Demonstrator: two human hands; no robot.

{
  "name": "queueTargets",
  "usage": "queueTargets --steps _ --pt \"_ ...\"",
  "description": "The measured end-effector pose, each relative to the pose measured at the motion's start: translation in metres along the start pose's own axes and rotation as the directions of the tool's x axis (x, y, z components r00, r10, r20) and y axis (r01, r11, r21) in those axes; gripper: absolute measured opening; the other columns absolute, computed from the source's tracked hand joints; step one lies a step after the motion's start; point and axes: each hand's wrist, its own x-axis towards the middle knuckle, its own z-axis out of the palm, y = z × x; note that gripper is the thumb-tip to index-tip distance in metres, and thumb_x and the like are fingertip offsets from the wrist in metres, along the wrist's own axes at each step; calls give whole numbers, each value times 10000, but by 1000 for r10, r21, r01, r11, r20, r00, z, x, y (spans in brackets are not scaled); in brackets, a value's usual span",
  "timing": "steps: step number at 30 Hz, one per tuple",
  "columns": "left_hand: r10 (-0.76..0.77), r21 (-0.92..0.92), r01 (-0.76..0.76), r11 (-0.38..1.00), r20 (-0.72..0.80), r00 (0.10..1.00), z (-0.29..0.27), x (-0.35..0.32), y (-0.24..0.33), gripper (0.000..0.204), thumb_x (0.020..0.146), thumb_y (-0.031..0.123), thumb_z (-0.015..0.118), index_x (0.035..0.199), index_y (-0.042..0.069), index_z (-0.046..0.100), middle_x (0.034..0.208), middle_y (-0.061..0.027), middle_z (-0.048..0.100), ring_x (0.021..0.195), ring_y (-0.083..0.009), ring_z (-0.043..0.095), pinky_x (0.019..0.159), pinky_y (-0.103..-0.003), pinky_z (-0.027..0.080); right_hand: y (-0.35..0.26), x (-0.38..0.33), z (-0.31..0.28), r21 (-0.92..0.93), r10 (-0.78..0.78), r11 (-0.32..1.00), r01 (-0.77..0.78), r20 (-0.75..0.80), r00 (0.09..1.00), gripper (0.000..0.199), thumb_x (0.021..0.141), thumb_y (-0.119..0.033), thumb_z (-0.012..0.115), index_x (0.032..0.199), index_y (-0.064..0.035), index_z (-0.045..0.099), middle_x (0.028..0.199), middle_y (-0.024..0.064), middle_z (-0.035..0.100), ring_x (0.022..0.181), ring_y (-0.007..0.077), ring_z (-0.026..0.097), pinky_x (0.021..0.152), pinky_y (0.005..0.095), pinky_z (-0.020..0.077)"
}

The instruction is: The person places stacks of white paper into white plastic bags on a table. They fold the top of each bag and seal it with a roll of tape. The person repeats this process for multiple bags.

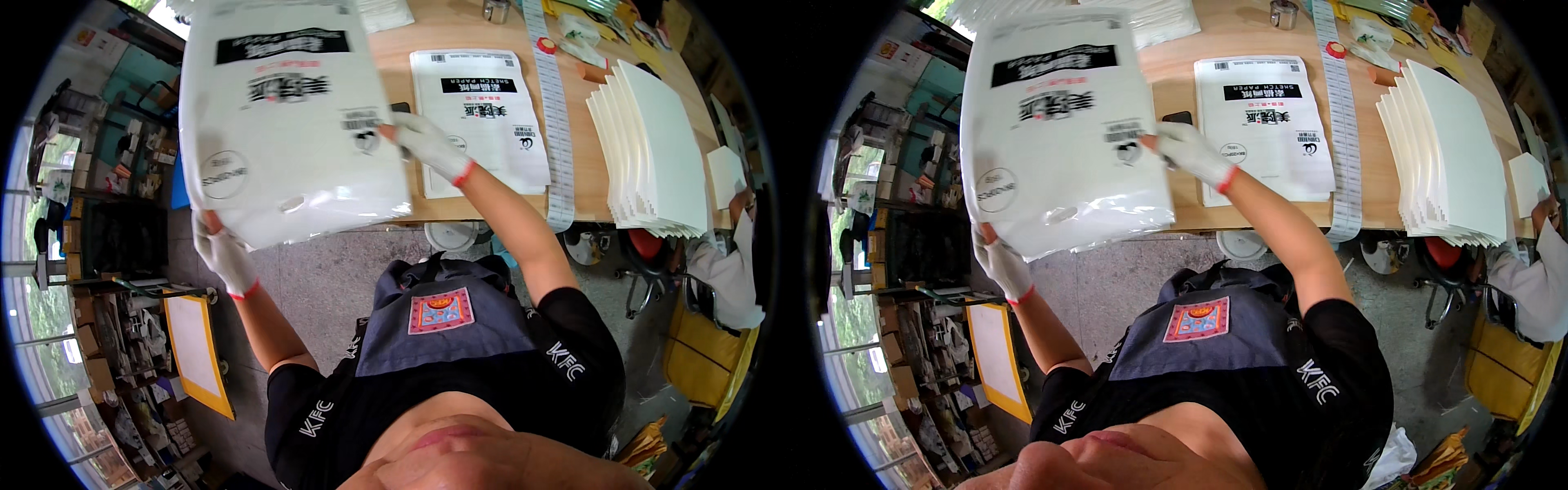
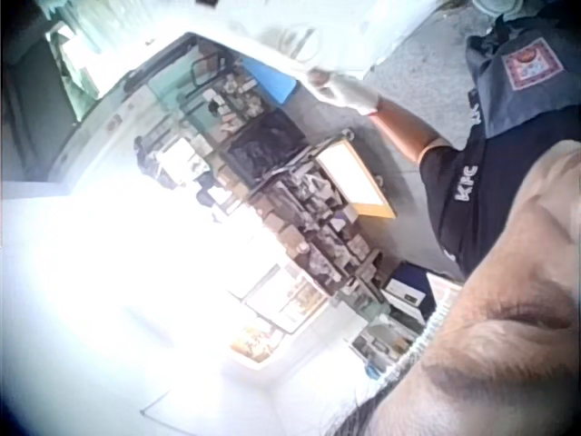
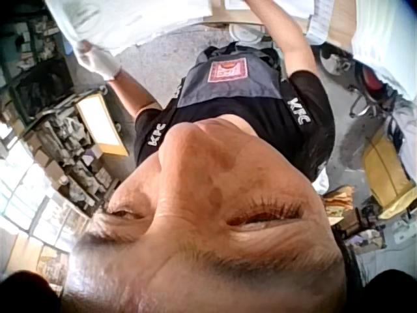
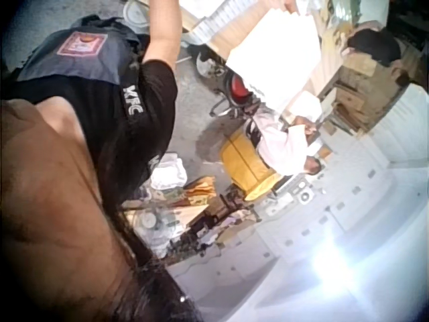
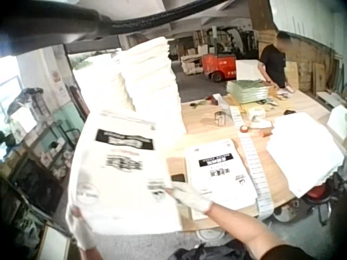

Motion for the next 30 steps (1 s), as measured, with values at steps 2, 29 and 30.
queueTargets --steps 2,29,30 --pt "-36 67 40 997 -63 997 -35 17 -32 306 968 185 490 1168 -37 553 1022 -97 628 889 -142 597 760 -248 478 4 29 15 -78 39 996 -35 57 998 212 897 -236 565 898 -41 649 596 -21 497 517 63 440 483 222 353" --pt "-100 77 363 929 994 47 349 -181 -101 396 944 264 501 1207 -31 535 1099 -114 619 974 -170 577 860 -293 457 -81 -378 -274 -708 -397 -357 -609 -475 785 241 869 -307 487 1044 -166 576 1000 8 637 965 177 594 842 326 455" --pt "-65 61 485 872 998 -8 372 -183 -88 427 957 288 491 1237 -34 508 1154 -114 601 987 -180 581 861 -300 471 -80 -383 -285 -715 -466 -384 -585 -397 791 234 871 -310 487 1031 -166 579 966 3 642 937 182 601 825 330 461"
